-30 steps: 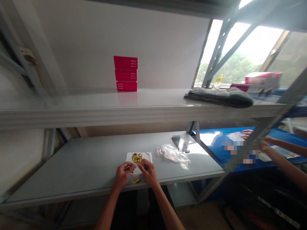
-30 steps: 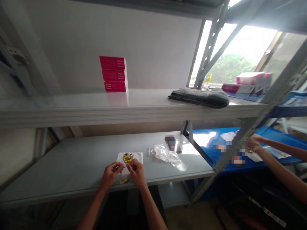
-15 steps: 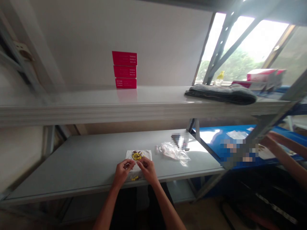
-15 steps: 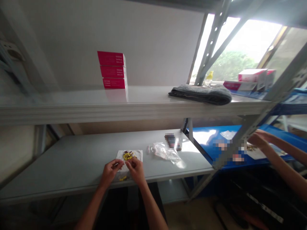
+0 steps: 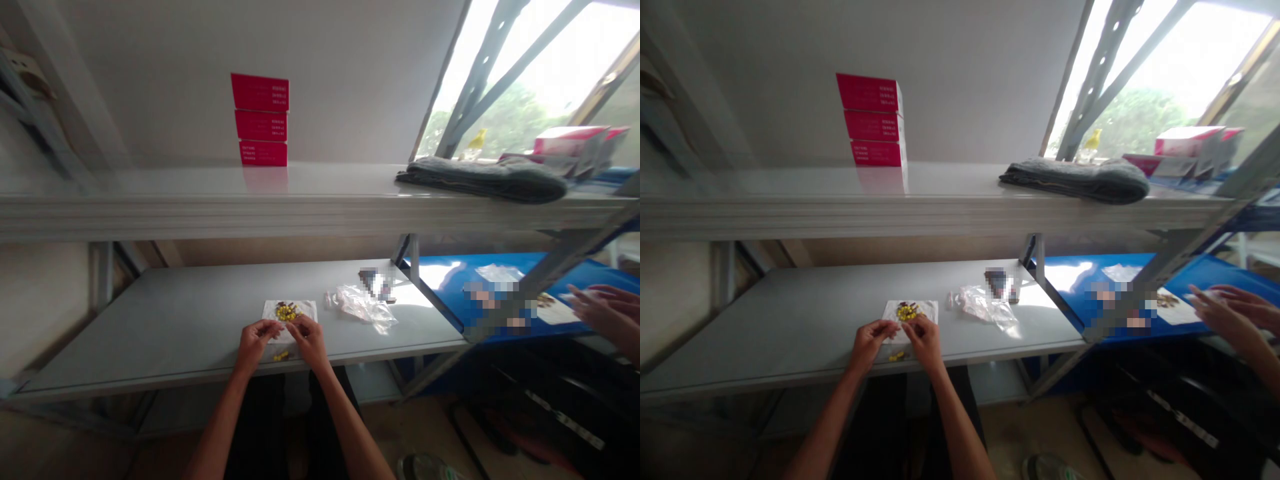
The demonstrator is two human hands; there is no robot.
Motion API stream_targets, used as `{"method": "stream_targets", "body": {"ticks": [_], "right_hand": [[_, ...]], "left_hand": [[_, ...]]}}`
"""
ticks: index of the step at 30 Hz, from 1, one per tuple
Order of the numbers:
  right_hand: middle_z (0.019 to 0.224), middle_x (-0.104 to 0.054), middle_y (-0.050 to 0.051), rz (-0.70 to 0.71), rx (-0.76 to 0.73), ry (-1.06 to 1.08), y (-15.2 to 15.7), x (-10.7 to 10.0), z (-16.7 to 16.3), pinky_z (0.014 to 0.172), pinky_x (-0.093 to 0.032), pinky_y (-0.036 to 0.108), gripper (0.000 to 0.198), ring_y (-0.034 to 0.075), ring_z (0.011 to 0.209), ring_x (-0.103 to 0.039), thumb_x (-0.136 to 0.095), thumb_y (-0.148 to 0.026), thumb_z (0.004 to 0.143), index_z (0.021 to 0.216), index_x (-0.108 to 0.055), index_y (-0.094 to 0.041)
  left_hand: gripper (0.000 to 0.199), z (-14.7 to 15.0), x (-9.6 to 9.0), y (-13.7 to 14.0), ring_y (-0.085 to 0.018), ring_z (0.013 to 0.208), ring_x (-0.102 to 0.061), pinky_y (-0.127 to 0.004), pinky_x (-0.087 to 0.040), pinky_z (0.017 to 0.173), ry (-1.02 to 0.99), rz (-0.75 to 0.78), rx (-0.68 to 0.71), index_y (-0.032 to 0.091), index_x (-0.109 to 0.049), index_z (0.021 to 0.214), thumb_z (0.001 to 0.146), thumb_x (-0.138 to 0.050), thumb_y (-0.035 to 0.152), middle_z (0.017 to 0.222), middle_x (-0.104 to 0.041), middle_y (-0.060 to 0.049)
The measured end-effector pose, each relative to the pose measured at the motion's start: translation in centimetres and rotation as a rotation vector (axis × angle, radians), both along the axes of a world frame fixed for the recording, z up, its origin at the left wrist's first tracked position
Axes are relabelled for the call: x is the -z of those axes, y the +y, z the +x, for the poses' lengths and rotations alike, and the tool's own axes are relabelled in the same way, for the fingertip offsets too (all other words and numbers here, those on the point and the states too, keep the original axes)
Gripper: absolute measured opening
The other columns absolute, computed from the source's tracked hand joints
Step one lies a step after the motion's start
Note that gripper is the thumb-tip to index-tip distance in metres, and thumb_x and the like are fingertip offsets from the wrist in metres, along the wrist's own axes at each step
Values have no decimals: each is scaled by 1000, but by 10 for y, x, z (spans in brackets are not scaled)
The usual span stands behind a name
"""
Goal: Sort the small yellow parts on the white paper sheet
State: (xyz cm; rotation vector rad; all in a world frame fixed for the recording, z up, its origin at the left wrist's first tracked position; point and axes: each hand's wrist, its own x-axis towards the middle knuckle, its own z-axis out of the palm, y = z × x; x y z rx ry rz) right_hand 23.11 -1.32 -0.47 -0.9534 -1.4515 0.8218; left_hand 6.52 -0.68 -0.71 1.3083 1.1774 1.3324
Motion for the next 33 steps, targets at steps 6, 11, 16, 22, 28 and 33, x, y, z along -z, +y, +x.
{"method": "stream_targets", "body": {"ticks": [6,11,16,22,28,33], "right_hand": [[69,-53,0,-41,26,44,-2,-3,3,58,-36,25,37,13,62,-44,-59,-50,92,75,-63,-17],[69,-52,0,-29,-18,17,-3,-5,1,57,-35,25,37,12,61,-42,-59,-49,92,75,-63,-17],[71,-55,0,-37,-56,-12,-1,-3,-1,57,-35,24,35,12,60,-43,-60,-49,92,81,-67,-16],[70,-55,0,-11,-50,-35,-2,-4,2,57,-35,25,32,12,61,-44,-58,-45,93,79,-67,-17],[71,-58,1,-28,-55,-56,1,1,-2,57,-36,24,28,13,61,-47,-60,-42,92,80,-67,-18],[71,-58,1,-13,-48,-85,0,2,-2,58,-37,25,29,13,62,-47,-57,-42,94,81,-66,-18]], "left_hand": [[35,0,-4,-2,-17,66,-64,-27,-52,68,-52,16,-40,14,-73,81,75,-74,49,73,-72,-5],[35,1,-7,-3,-18,68,-66,-27,-52,67,31,-3,69,15,-74,85,72,-78,47,78,-74,-6],[31,-1,-2,-3,-19,70,-67,-27,-52,69,47,23,44,16,-74,81,76,-74,46,74,-73,-5],[32,1,-5,-2,-18,69,-66,-27,-53,67,53,22,84,16,-73,84,76,-74,47,82,-73,-6],[34,1,-6,-2,-18,67,-64,-27,-52,67,72,18,90,16,-71,81,77,-74,49,74,-70,-4],[36,1,-1,-1,-17,66,-65,-26,-52,65,55,4,64,16,-73,84,74,-76,49,78,-73,-5]]}}
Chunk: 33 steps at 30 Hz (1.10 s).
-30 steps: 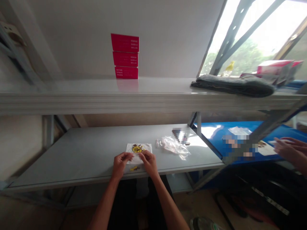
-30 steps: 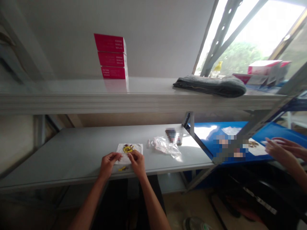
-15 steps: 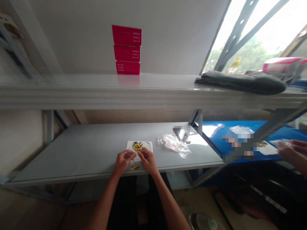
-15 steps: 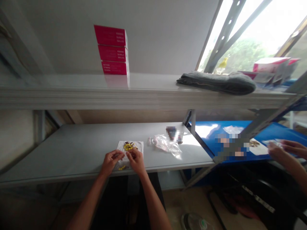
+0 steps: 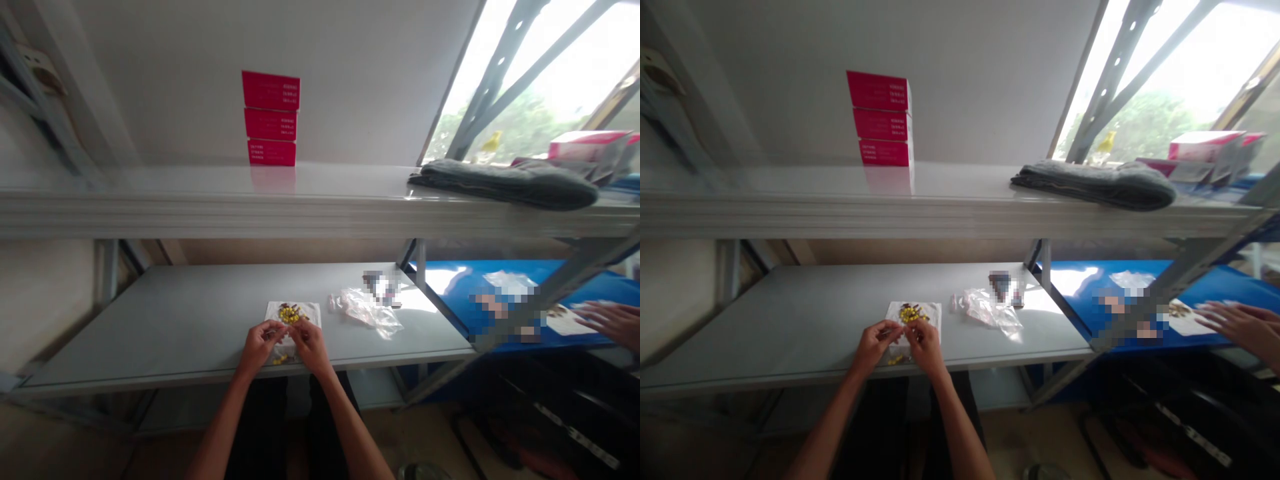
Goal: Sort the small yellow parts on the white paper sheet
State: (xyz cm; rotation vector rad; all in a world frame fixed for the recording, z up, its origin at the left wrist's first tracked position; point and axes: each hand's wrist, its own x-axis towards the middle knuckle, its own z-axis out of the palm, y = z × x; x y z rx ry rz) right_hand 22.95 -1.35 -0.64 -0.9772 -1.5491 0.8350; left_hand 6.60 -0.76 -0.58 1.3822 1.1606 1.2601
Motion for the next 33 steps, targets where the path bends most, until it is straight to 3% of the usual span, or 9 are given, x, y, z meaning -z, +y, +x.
{"method": "stream_targets", "body": {"ticks": [4,8,18,26,33], "right_hand": [[66,-55,-1,-20,45,68,-2,-3,2,55,-34,25,34,12,58,-43,-57,-45,94,76,-63,-17],[65,-55,0,-68,-18,124,-1,-4,1,54,-34,24,39,11,57,-42,-59,-51,92,74,-62,-17],[54,-52,0,-54,54,67,-6,-7,3,53,-34,25,47,12,54,-42,-59,-50,91,60,-66,-15],[54,-57,0,-104,-2,105,-1,-2,1,51,-34,24,50,11,50,-46,-57,-58,91,78,-76,-14],[46,-54,1,-143,51,160,2,0,-1,49,-33,24,69,10,43,-39,-41,-65,97,64,-74,-14]], "left_hand": [[33,-1,2,1,-18,66,-67,-27,-52,67,-55,-10,-58,15,-74,83,74,-76,47,72,-73,-5],[30,-3,3,0,-18,62,-65,-27,-52,64,-24,20,-81,16,-74,74,74,-76,45,64,-70,-4],[31,-2,-1,-2,-20,67,-67,-29,-52,70,-3,-12,4,16,-76,79,77,-74,47,68,-73,-5],[36,2,-7,-5,-16,62,-61,-25,-49,67,10,69,-41,18,-65,64,83,-67,49,60,-65,-1],[39,-11,-15,-9,-15,50,-60,-24,-50,53,-19,79,-173,19,-60,76,89,-56,56,58,-62,1]]}}
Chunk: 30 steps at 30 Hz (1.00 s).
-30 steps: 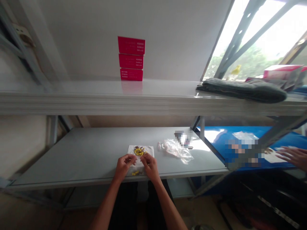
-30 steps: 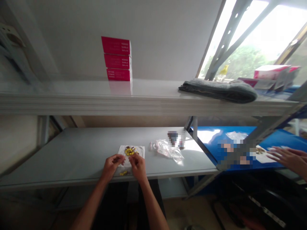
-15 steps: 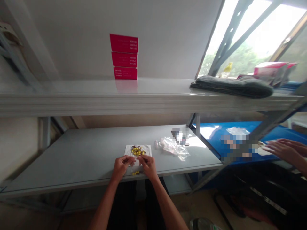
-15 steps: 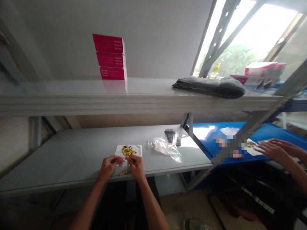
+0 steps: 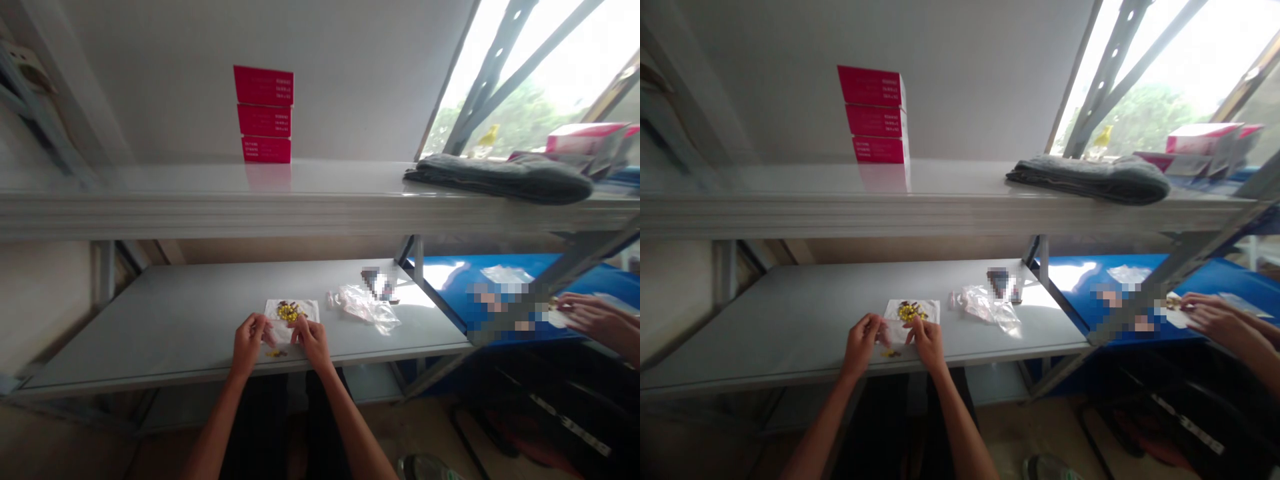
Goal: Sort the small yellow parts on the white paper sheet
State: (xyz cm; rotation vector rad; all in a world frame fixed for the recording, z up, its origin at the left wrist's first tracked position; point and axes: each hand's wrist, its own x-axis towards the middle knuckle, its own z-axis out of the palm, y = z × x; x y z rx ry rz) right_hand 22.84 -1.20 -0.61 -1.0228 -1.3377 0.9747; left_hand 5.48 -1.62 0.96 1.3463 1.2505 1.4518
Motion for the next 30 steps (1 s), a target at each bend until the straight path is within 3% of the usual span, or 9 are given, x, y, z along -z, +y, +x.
{"method": "stream_targets", "body": {"ticks": [4,7,9,11,15,21,24,26,30], "right_hand": [[48,-59,3,-7,37,25,2,0,-1,51,-36,25,68,11,44,-42,-41,-66,96,71,-76,-14],[47,-59,2,-1,50,16,3,0,0,53,-37,24,64,11,44,-42,-44,-63,96,70,-76,-14],[47,-59,1,5,66,18,3,1,0,54,-38,25,62,11,45,-44,-46,-60,97,69,-76,-14],[46,-58,1,13,89,19,3,2,1,56,-39,25,61,11,45,-46,-46,-59,97,67,-75,-15],[45,-56,0,17,138,7,1,3,-3,59,-41,26,61,13,46,-48,-46,-59,97,63,-72,-16],[52,-62,3,44,211,-121,13,-7,16,60,-42,28,58,16,52,-53,-40,-53,99,63,-70,-18],[71,-68,6,140,516,-378,30,-24,57,67,-43,32,40,19,64,-56,-44,-42,97,83,-73,-18],[93,-71,9,160,687,-542,47,-33,88,76,-43,35,31,23,82,-58,-49,-32,92,112,-68,-18],[107,-69,15,90,723,-884,79,-31,126,85,-39,41,62,32,101,-55,-64,-27,79,139,-52,-16]], "left_hand": [[40,-42,-13,25,-13,47,-61,-24,-50,45,60,-5,-113,19,-56,84,90,-52,58,73,-68,-1],[42,-72,-17,50,-19,53,-65,-30,-53,47,273,-45,-151,18,-59,94,90,-45,58,75,-69,-5],[40,-83,-14,59,-27,73,-71,-41,-59,65,556,-1,-265,16,-63,98,89,-46,52,82,-72,-11],[40,-85,-6,58,-34,101,-68,-52,-53,91,841,124,-407,13,-65,106,90,-47,44,100,-72,-19],[47,-68,22,39,-34,130,-52,-51,-40,110,1129,270,-274,10,-63,125,96,-41,39,128,-66,-20],[59,-53,55,28,-39,141,-40,-57,-32,115,1239,224,-185,5,-52,140,99,-35,43,146,-51,-23],[66,-51,50,26,-40,148,-27,-61,-29,115,1186,258,-240,2,-42,147,98,-39,45,148,-47,-25],[68,-48,41,22,-38,151,-17,-62,-25,116,1137,318,-281,4,-37,150,97,-44,44,151,-44,-25],[50,-32,26,13,-32,147,-32,-52,-31,118,1082,426,-123,13,-52,142,96,-48,33,144,-56,-17]]}}
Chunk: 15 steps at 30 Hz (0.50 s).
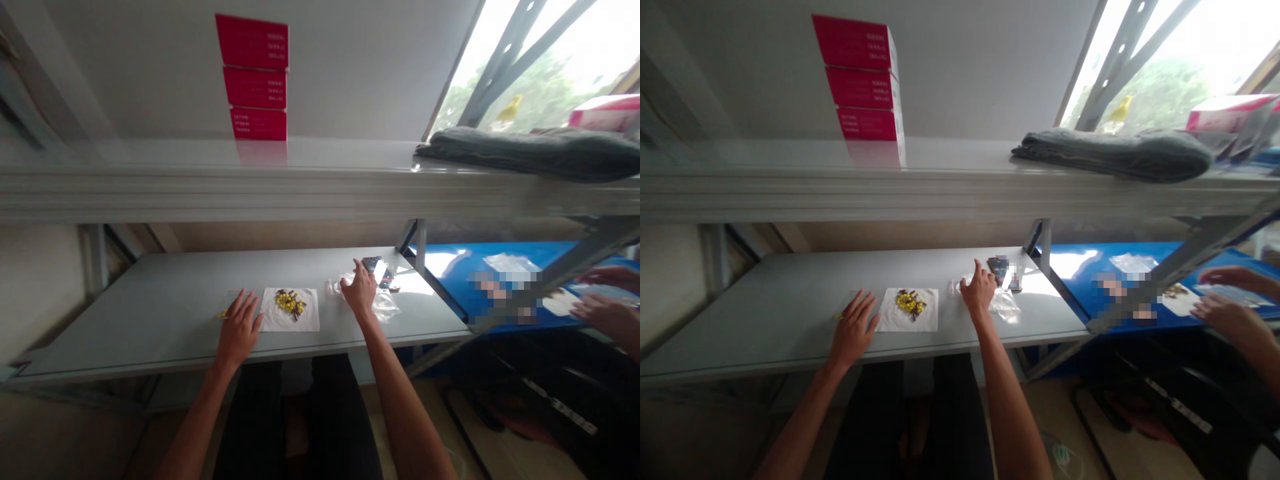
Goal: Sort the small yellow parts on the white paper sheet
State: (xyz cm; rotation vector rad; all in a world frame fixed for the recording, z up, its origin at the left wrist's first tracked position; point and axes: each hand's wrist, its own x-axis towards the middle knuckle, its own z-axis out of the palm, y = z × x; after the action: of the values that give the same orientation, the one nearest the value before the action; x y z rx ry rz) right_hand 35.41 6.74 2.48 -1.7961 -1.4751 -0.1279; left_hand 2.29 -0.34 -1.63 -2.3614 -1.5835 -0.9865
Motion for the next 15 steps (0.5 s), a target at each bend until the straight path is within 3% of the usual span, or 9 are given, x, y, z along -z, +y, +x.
{"method": "stream_targets", "body": {"ticks": [3,6,10,15], "right_hand": [[101,-71,15,-105,0,-107,12,14,3,85,-36,42,71,33,99,-56,-68,-24,77,145,-47,-17],[95,-73,12,-139,-20,-161,12,24,-2,86,-35,40,60,30,98,-59,-60,-17,83,141,-50,-19],[92,-73,10,-94,-24,-155,8,27,-2,86,-35,38,47,27,95,-61,-52,-14,88,134,-55,-19],[92,-75,8,65,-83,-86,4,17,5,89,-40,39,36,24,91,-64,-50,-13,88,121,-62,-19]], "left_hand": [[45,14,-5,-4,-31,144,-38,-48,-35,116,21,-40,72,15,-58,136,93,-51,27,137,-62,-14],[48,24,-6,-6,-33,140,-41,-49,-37,114,24,-57,39,14,-58,135,89,-56,26,129,-67,-15],[47,24,-7,-6,-36,132,-47,-50,-40,109,-4,-77,19,17,-62,130,85,-61,27,115,-72,-13],[41,17,-5,-2,-34,119,-54,-49,-43,105,-131,-22,-42,14,-64,124,85,-59,28,117,-68,-16]]}}
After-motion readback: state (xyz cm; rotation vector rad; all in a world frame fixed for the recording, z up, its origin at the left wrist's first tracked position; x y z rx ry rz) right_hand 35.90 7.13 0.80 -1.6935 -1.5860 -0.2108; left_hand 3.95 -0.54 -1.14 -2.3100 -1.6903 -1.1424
